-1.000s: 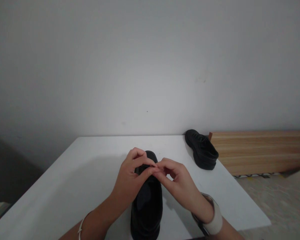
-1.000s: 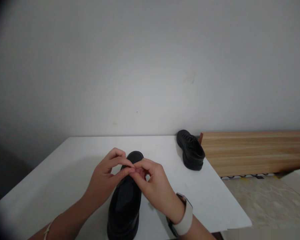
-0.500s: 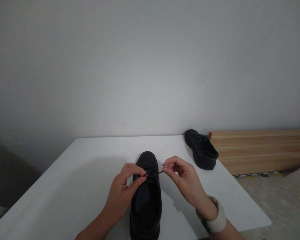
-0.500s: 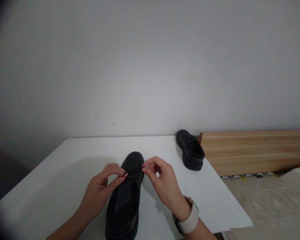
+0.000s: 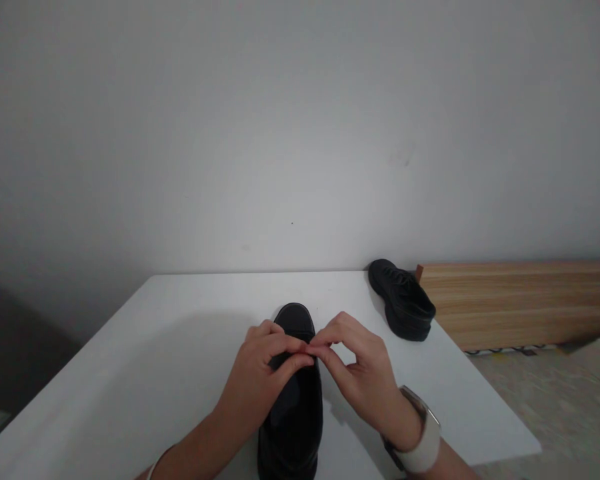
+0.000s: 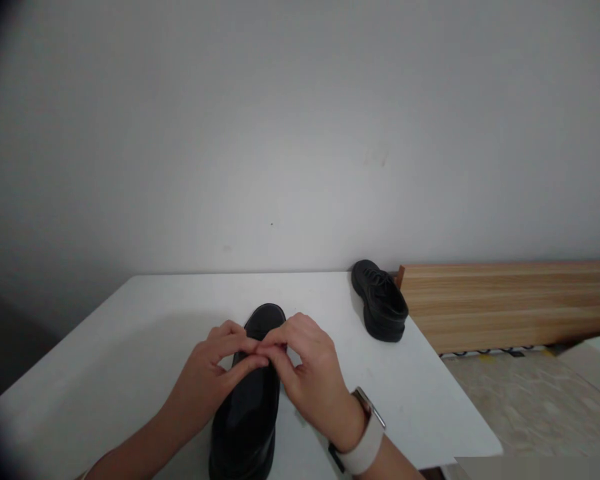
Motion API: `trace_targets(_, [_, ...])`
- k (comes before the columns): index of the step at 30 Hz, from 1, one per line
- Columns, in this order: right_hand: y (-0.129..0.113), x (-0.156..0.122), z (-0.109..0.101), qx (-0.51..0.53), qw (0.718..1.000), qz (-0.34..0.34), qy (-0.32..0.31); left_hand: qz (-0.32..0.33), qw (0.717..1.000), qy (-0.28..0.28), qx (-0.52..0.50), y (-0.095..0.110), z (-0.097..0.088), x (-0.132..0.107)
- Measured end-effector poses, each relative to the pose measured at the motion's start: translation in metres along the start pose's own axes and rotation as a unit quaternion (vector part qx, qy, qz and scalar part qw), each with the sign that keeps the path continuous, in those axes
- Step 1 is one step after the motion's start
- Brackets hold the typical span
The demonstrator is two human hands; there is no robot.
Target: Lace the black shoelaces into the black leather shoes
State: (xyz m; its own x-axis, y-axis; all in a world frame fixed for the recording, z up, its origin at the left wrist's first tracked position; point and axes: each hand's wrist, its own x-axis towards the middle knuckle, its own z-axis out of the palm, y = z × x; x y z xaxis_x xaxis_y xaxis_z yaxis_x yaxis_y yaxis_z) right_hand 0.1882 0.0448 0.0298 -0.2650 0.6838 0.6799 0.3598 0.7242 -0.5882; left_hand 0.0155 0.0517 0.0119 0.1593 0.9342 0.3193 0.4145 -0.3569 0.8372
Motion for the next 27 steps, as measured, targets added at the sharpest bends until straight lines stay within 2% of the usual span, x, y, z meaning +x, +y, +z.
trace_targets(2, [-0.001, 0.003, 0.002, -0.003, 1.0, -0.026, -0.008, 0.043, 0.998, -0.011, 0.047, 0.003, -0.001, -0.001])
trace_targets(4, [0.0, 0.004, 0.002, 0.002, 0.999, -0.028, -0.024, 0.071, 0.996, -0.022, 0.05, 0.004, -0.002, -0.001])
trace_targets(10, [0.003, 0.003, -0.005, 0.115, 0.983, 0.1, -0.102, 0.072, 0.995, -0.072, -0.008, -0.006, -0.002, 0.001])
trace_targets(13, [0.001, 0.004, -0.007, 0.14, 0.973, 0.13, -0.127, 0.08, 0.992, -0.099, 0.007, -0.005, 0.0, 0.004])
trace_targets(17, [0.004, 0.008, -0.004, 0.166, 0.966, 0.191, -0.055, 0.097, 0.989, -0.1, 0.052, 0.001, 0.002, 0.004])
trace_targets(21, [0.018, 0.007, 0.001, 0.282, 0.905, 0.319, -0.007, 0.135, 0.982, -0.108, 0.073, 0.001, 0.0, 0.002])
trace_targets(27, [0.028, -0.008, 0.007, 0.32, 0.877, 0.359, 0.022, 0.219, 0.967, -0.061, 0.115, -0.006, 0.0, 0.001])
